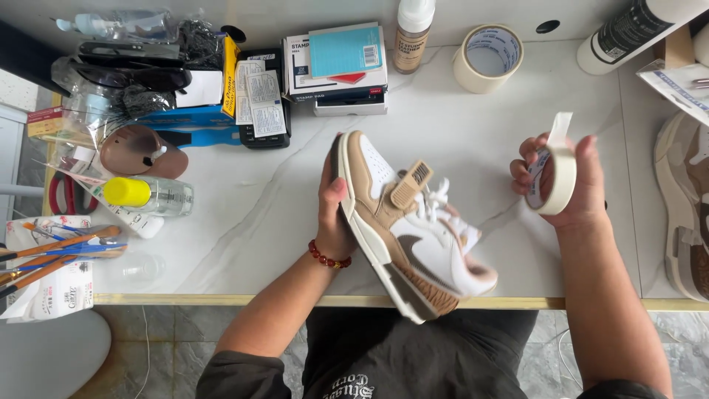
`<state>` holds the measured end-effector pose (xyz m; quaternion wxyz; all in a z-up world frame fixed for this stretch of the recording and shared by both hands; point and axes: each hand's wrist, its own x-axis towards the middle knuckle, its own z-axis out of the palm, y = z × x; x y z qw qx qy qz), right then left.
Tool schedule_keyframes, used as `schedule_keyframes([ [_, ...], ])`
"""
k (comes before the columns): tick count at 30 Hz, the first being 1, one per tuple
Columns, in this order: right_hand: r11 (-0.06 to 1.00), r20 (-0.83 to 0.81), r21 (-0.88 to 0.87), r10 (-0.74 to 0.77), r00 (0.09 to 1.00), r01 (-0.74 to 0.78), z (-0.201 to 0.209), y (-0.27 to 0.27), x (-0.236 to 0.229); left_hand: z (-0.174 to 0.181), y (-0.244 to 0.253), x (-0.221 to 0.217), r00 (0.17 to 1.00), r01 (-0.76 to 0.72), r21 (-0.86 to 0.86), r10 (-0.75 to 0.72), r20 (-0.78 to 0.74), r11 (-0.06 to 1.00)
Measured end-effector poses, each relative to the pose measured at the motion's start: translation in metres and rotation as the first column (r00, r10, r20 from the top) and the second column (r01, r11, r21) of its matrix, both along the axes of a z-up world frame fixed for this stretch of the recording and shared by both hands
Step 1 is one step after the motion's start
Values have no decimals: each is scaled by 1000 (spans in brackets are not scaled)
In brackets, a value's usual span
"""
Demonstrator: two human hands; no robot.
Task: The person applies masking tape around the soles of sneakers, pressing the tape along the midsole edges and trimming it with a utility knife. They work on one shoe at a time on a white workbench, rotating each shoe to tape different sections.
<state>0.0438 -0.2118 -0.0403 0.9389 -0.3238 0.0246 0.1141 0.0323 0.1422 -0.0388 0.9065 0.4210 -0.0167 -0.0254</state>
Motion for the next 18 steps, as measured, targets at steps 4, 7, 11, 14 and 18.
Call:
schedule_keyframes([
  [4,985,10,-174,-17,1000,18,-17,-8,3,6,3,3,990,144,78,-144,-4,986],
  [7,954,15,-292,-61,998,63,-13,-5,3,-10,5,4,961,274,21,-273,-35,962],
  [11,940,41,-323,-102,994,110,-8,1,3,-5,3,1,924,378,-62,-381,-30,924],
  [14,912,131,-363,-151,980,189,-6,3,3,-21,2,2,944,318,-41,-320,-78,947],
  [18,897,203,-374,-170,964,237,1,8,1,-35,3,2,950,272,-68,-279,-137,960],
])
